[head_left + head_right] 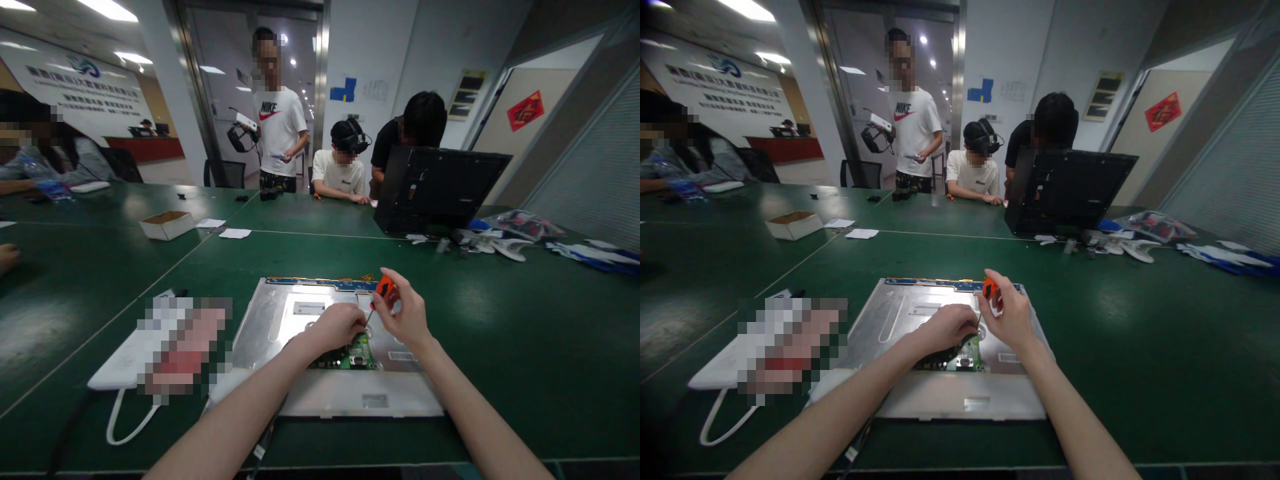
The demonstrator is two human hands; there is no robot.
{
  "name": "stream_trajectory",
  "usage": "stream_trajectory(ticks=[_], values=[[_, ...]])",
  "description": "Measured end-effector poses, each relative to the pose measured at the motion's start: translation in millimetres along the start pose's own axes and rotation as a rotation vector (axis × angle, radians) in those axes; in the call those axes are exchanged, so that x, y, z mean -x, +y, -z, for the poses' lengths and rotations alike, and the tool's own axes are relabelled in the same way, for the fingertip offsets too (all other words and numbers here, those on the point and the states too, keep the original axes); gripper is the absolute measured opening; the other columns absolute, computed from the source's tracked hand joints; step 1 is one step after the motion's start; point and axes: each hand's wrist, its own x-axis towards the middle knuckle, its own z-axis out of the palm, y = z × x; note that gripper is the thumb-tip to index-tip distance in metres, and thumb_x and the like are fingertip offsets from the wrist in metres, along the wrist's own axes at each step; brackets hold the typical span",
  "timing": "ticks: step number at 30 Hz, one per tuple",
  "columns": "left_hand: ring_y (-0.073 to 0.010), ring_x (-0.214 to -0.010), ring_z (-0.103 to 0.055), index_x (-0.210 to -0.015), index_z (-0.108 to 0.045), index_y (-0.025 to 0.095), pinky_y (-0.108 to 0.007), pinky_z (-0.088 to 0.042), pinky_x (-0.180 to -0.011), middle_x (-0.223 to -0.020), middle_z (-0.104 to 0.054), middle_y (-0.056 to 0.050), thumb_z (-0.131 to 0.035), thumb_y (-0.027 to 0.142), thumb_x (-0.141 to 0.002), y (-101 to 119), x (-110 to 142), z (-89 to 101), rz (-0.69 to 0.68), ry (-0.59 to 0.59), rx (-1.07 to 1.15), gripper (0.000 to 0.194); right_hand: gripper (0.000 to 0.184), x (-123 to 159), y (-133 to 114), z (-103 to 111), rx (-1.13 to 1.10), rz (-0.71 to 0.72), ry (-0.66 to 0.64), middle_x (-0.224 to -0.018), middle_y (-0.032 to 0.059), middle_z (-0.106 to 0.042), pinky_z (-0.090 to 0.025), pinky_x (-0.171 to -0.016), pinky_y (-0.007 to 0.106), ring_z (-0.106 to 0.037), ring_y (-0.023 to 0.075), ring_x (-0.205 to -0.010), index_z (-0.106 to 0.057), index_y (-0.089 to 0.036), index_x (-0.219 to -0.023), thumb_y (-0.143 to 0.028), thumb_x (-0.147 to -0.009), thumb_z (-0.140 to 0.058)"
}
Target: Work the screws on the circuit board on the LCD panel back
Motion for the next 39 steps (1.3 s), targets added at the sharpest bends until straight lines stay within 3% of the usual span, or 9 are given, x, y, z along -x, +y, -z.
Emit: stream_trajectory(ticks=[16, 25, 32, 39], values=[[-0.0192, -0.08, -0.062, -0.085, -0.069, 0.017, -0.025, -0.043, -0.068, -0.083, -0.069, -0.004, -0.062, 0.019, -0.084, -0.4, -1.2, 0.4, 0.011, -0.009, 0.024, 0.007, 0.043, 0.7, 2.1, -1.7, 0.069, -0.005, 0.037, -0.073, -0.0036, -0.055, -0.044, -0.05, 0.024, -0.048, 0.0094, -0.05, -0.047, -0.022, -0.124, -0.032, -0.085, -0.062], [-0.0194, -0.08, -0.062, -0.086, -0.07, 0.018, -0.026, -0.045, -0.07, -0.084, -0.069, -0.004, -0.06, 0.02, -0.084, -0.1, -1.0, 0.2, 0.016, -0.015, 0.016, 0.01, 0.048, 1.8, 1.7, -0.6, -0.045, -0.064, -0.032, -0.09, 0.003, -0.062, -0.048, -0.051, 0.024, -0.055, 0.0106, -0.056, -0.04, -0.022, -0.135, -0.025, -0.088, -0.053], [-0.0197, -0.082, -0.062, -0.086, -0.07, 0.018, -0.026, -0.044, -0.071, -0.084, -0.069, -0.004, -0.062, 0.019, -0.084, -1.5, -1.1, -2.0, 0.003, 0.0, 0.022, 0.008, 0.042, 0.7, 2.9, -3.4, 0.027, -0.014, 0.037, -0.08, -0.0021, -0.055, -0.043, -0.047, 0.022, -0.048, 0.008, -0.049, -0.045, -0.023, -0.125, -0.03, -0.086, -0.061], [-0.0199, -0.081, -0.063, -0.086, -0.07, 0.017, -0.026, -0.044, -0.069, -0.084, -0.069, -0.004, -0.062, 0.02, -0.084, -0.5, -0.7, 0.1, 0.014, -0.007, 0.031, 0.008, 0.044, 1.9, 3.4, -2.4, -0.018, -0.03, 0.001, -0.082, -0.0003, -0.058, -0.044, -0.048, 0.023, -0.049, 0.0086, -0.051, -0.045, -0.023, -0.127, -0.031, -0.086, -0.06]])
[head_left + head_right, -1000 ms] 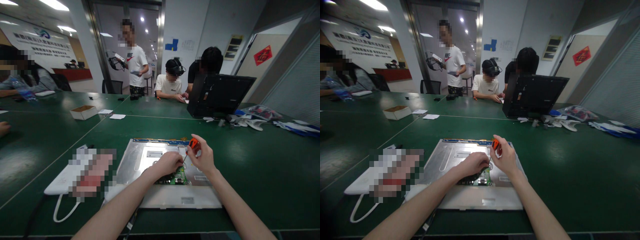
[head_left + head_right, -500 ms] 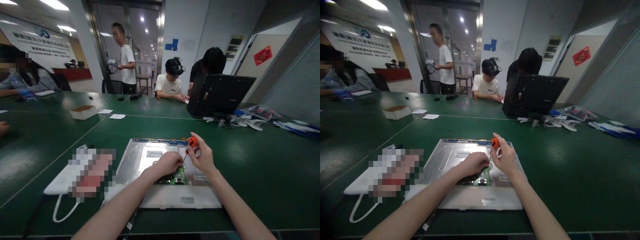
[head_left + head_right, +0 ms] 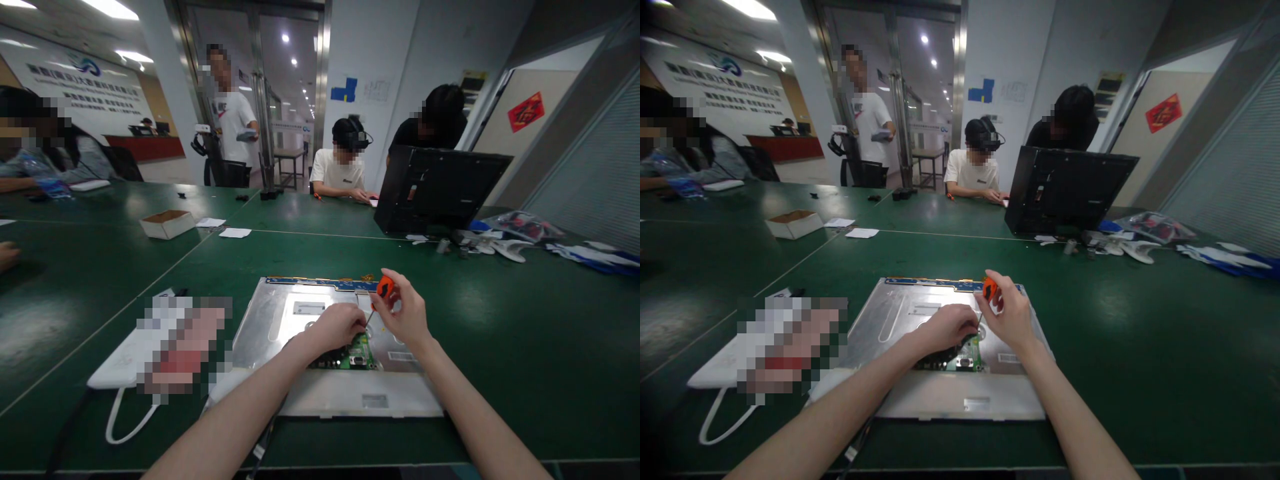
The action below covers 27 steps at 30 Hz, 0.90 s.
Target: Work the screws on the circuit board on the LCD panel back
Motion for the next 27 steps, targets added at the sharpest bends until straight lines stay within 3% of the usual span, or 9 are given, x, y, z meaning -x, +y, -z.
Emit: stream_trajectory(ticks=[6, 17, 27], values=[[-0.0191, -0.081, -0.063, -0.086, -0.07, 0.018, -0.025, -0.044, -0.069, -0.084, -0.069, -0.004, -0.062, 0.019, -0.084, 0.7, -0.1, 0.8, 0.002, -0.005, 0.0, 0.008, 0.044, 0.9, -1.2, 1.9, -0.049, -0.021, -0.032, -0.09, 0.0037, -0.063, -0.049, -0.053, 0.025, -0.056, 0.0109, -0.057, -0.041, -0.022, -0.133, -0.027, -0.09, -0.05], [-0.0197, -0.082, -0.063, -0.087, -0.07, 0.018, -0.026, -0.045, -0.071, -0.085, -0.069, -0.004, -0.061, 0.019, -0.084, -0.9, 0.4, -1.5, 0.006, 0.0, -0.018, 0.009, 0.038, -0.5, 0.1, -0.1, 0.099, 0.036, 0.052, -0.076, -0.0019, -0.057, -0.043, -0.049, 0.025, -0.049, 0.01, -0.049, -0.047, -0.022, -0.121, -0.032, -0.086, -0.06], [-0.0195, -0.081, -0.063, -0.086, -0.07, 0.018, -0.025, -0.044, -0.069, -0.084, -0.069, -0.004, -0.061, 0.019, -0.084, 0.1, 0.7, -0.4, 0.005, 0.003, -0.005, 0.009, 0.037, -1.1, -0.5, 1.4, 0.046, 0.006, 0.023, -0.082, 0.0002, -0.06, -0.045, -0.049, 0.025, -0.051, 0.01, -0.049, -0.048, -0.023, -0.12, -0.036, -0.087, -0.059]])
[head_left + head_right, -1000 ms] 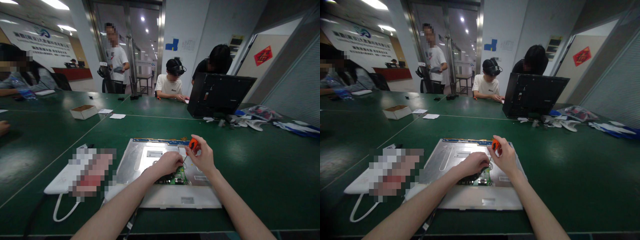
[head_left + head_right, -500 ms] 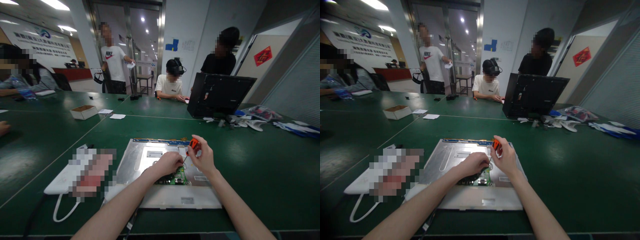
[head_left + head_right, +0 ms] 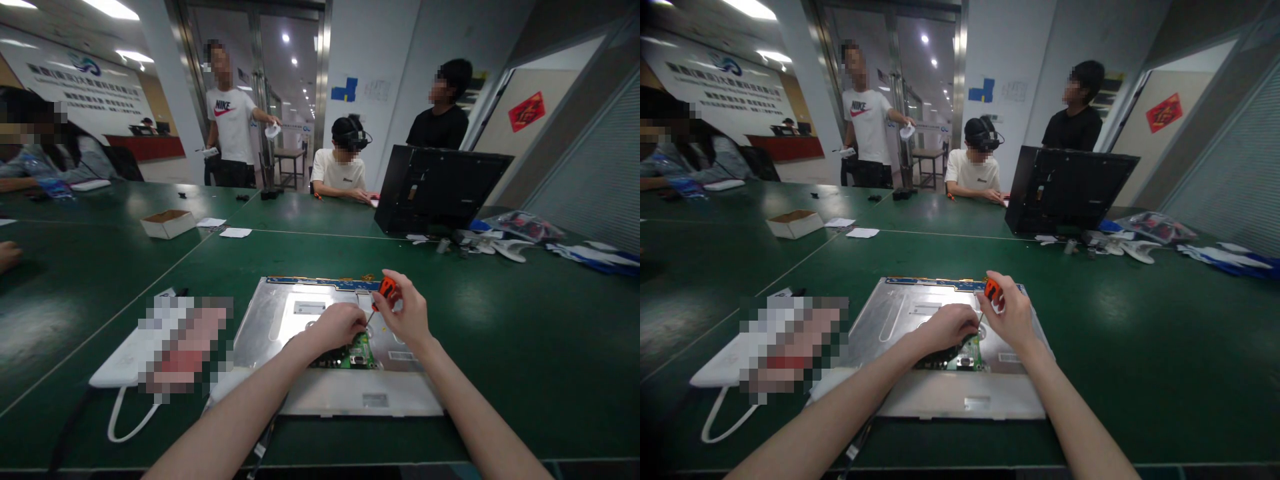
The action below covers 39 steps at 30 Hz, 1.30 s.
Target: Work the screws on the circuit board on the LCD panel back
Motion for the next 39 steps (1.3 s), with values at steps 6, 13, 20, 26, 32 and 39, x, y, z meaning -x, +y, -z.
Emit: stream_trajectory(ticks=[6, 13, 20, 26, 32, 39], values=[[-0.0196, -0.081, -0.062, -0.086, -0.07, 0.019, -0.026, -0.044, -0.069, -0.084, -0.069, -0.003, -0.061, 0.02, -0.084, -1.0, 0.2, -0.4, -0.007, 0.008, -0.002, 0.009, 0.024, -12.8, -7.0, 11.5, 0.035, -0.043, -0.009, -0.073, -0.0015, -0.06, -0.041, -0.05, 0.022, -0.052, 0.0098, -0.05, -0.055, -0.021, -0.1, -0.042, -0.088, -0.057], [-0.0197, -0.08, -0.063, -0.084, -0.07, 0.019, -0.026, -0.044, -0.069, -0.082, -0.069, -0.003, -0.061, 0.021, -0.084, -1.0, -0.6, -0.8, 0.002, 0.01, -0.013, 0.009, 0.045, -58.8, -27.5, 32.2, 0.375, -0.037, -0.402, -0.047, -0.0005, -0.055, -0.025, -0.046, 0.025, -0.052, 0.0143, -0.046, -0.062, -0.023, -0.059, -0.055, -0.088, -0.05], [-0.0202, -0.082, -0.063, -0.087, -0.071, 0.019, -0.026, -0.044, -0.071, -0.085, -0.07, -0.004, -0.061, 0.021, -0.084, -0.1, -0.7, 0.1, 0.025, -0.017, -0.013, 0.011, 0.039, -95.2, -40.1, 34.5, 0.567, -0.129, -0.81, -0.066, 0.0064, -0.068, -0.027, -0.05, 0.026, -0.062, 0.0197, -0.064, -0.068, -0.022, -0.065, -0.048, -0.086, -0.05], [-0.0201, -0.081, -0.063, -0.086, -0.071, 0.019, -0.026, -0.044, -0.07, -0.085, -0.07, -0.004, -0.061, 0.021, -0.084, -0.7, -0.4, -0.5, 0.018, -0.001, -0.01, 0.01, 0.024, -102.2, -43.6, 39.9, 0.549, -0.14, -0.955, -0.084, 0.0064, -0.07, -0.031, -0.056, 0.027, -0.063, 0.0215, -0.076, -0.067, -0.023, -0.083, -0.039, -0.084, -0.049], [-0.0202, -0.082, -0.063, -0.085, -0.07, 0.019, -0.026, -0.044, -0.071, -0.086, -0.071, -0.003, -0.062, 0.021, -0.083, -0.9, -0.9, -0.8, 0.01, -0.002, 0.002, 0.009, 0.022, -101.9, -43.2, 48.1, 0.453, -0.131, -1.006, -0.084, 0.003, -0.07, -0.03, -0.054, 0.025, -0.063, 0.0199, -0.076, -0.065, -0.025, -0.084, -0.045, -0.082, -0.057], [-0.0199, -0.082, -0.063, -0.084, -0.07, 0.019, -0.026, -0.043, -0.069, -0.086, -0.071, -0.003, -0.061, 0.019, -0.083, 1.3, -1.4, 0.7, 0.029, -0.003, 0.01, 0.009, 0.04, -102.3, -47.3, 46.5, 0.425, -0.121, -1.035, -0.077, 0.0037, -0.07, -0.031, -0.056, 0.026, -0.063, 0.0196, -0.074, -0.067, -0.025, -0.078, -0.054, -0.092, -0.042]])
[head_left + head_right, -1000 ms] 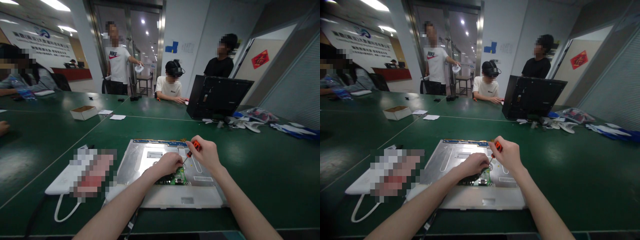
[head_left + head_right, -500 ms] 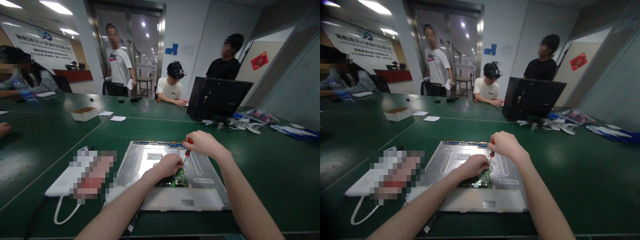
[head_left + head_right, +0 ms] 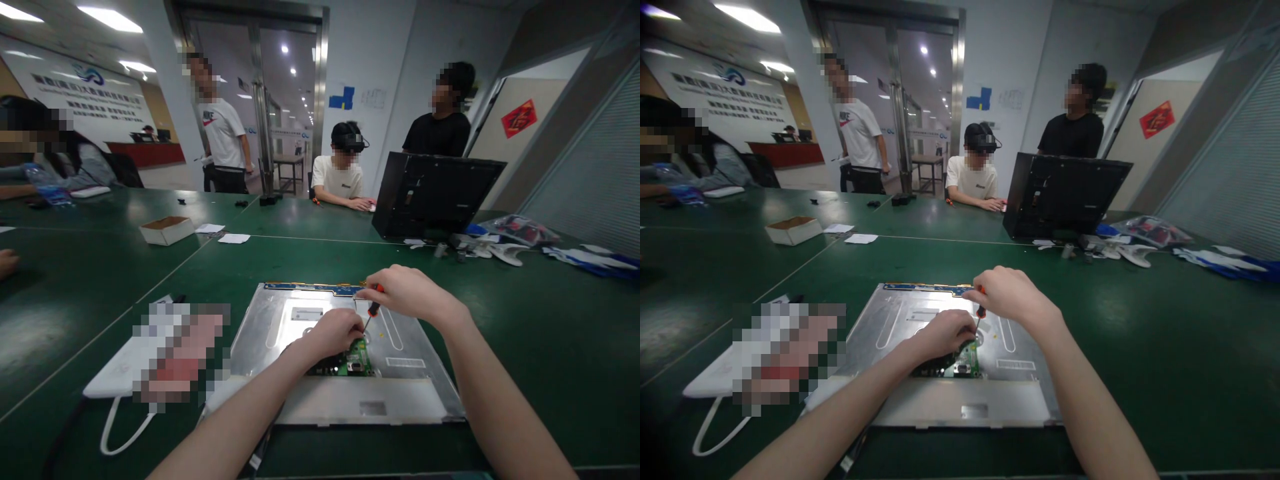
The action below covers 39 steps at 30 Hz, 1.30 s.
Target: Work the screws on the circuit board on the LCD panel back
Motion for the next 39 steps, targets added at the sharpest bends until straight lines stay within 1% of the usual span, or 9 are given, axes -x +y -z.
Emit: stream_trajectory(ticks=[6, 12, 15, 18, 25, 30, 33, 36, 39], values=[[-0.0201, -0.082, -0.063, -0.084, -0.07, 0.019, -0.026, -0.043, -0.07, -0.084, -0.07, -0.003, -0.062, 0.02, -0.083, 2.3, 0.0, 2.6, -0.002, -0.016, -0.02, 0.009, 0.017, 3.3, 5.8, 2.1, 0.005, 0.052, 0.005, -0.083, 0.0042, -0.068, -0.032, -0.057, 0.025, -0.062, 0.019, -0.075, -0.062, -0.023, -0.091, -0.037, -0.084, -0.056], [-0.0198, -0.082, -0.063, -0.084, -0.07, 0.019, -0.026, -0.043, -0.07, -0.084, -0.07, -0.004, -0.062, 0.02, -0.083, 2.3, -0.4, 1.5, 0.011, -0.021, -0.021, 0.009, 0.02, 1.7, 7.4, 1.7, -0.021, 0.077, -0.01, -0.085, 0.0027, -0.069, -0.032, -0.057, 0.025, -0.063, 0.0192, -0.077, -0.064, -0.026, -0.093, -0.042, -0.082, -0.06], [-0.0196, -0.082, -0.063, -0.085, -0.07, 0.019, -0.026, -0.043, -0.07, -0.086, -0.07, -0.003, -0.061, 0.019, -0.083, 1.3, -0.2, 0.1, 0.005, -0.011, -0.01, 0.009, 0.032, 0.1, 4.4, 1.1, -0.021, 0.04, -0.005, -0.078, 0.0015, -0.07, -0.03, -0.054, 0.025, -0.063, 0.0186, -0.072, -0.067, -0.027, -0.084, -0.053, -0.088, -0.049], [-0.0195, -0.082, -0.063, -0.085, -0.07, 0.019, -0.026, -0.043, -0.07, -0.086, -0.07, -0.003, -0.061, 0.019, -0.083, 0.8, 0.0, -0.6, -0.004, -0.005, -0.011, 0.009, 0.039, -1.4, 3.6, -0.2, -0.005, 0.041, 0.007, -0.074, 0.0014, -0.069, -0.029, -0.054, 0.026, -0.062, 0.0184, -0.07, -0.067, -0.026, -0.077, -0.05, -0.093, -0.041], [-0.0192, -0.081, -0.062, -0.085, -0.07, 0.018, -0.026, -0.043, -0.07, -0.084, -0.07, -0.004, -0.062, 0.02, -0.083, 0.6, -0.4, -0.1, -0.008, -0.006, -0.019, 0.008, 0.015, -2.8, 11.3, -2.4, -0.002, 0.079, 0.047, -0.078, 0.0025, -0.067, -0.03, -0.054, 0.024, -0.059, 0.0169, -0.069, -0.061, -0.024, -0.092, -0.034, -0.084, -0.053], [-0.0194, -0.08, -0.063, -0.083, -0.069, 0.018, -0.026, -0.042, -0.068, -0.083, -0.069, -0.003, -0.063, 0.021, -0.083, 0.2, -0.1, 0.0, -0.011, -0.005, -0.018, 0.007, 0.02, -2.2, 15.1, -1.4, -0.077, 0.099, 0.003, -0.083, 0.0022, -0.068, -0.032, -0.054, 0.023, -0.06, 0.0158, -0.069, -0.058, -0.023, -0.098, -0.031, -0.08, -0.06], [-0.02, -0.082, -0.063, -0.083, -0.068, 0.018, -0.026, -0.042, -0.069, -0.084, -0.07, -0.004, -0.062, 0.021, -0.084, 0.2, 0.4, 0.4, 0.002, -0.002, -0.008, 0.007, 0.023, -3.3, 13.6, -0.6, -0.045, 0.072, 0.007, -0.086, 0.0037, -0.07, -0.034, -0.057, 0.025, -0.064, 0.0197, -0.076, -0.062, -0.025, -0.097, -0.042, -0.083, -0.06], [-0.0203, -0.084, -0.063, -0.084, -0.068, 0.018, -0.026, -0.043, -0.07, -0.087, -0.071, -0.004, -0.06, 0.018, -0.085, 0.9, 0.3, 1.5, 0.003, -0.008, 0.009, 0.008, 0.033, -5.3, 10.3, -0.2, -0.022, 0.044, 0.019, -0.083, 0.0046, -0.071, -0.035, -0.058, 0.027, -0.065, 0.0225, -0.079, -0.069, -0.026, -0.089, -0.053, -0.087, -0.052], [-0.0204, -0.085, -0.063, -0.085, -0.069, 0.018, -0.026, -0.043, -0.072, -0.088, -0.071, -0.004, -0.059, 0.018, -0.085, 1.9, -0.1, 2.3, 0.004, -0.015, 0.011, 0.009, 0.039, -5.9, 7.0, -0.1, -0.034, 0.066, -0.009, -0.074, 0.0027, -0.071, -0.035, -0.057, 0.027, -0.065, 0.0206, -0.073, -0.071, -0.027, -0.078, -0.05, -0.093, -0.043]])
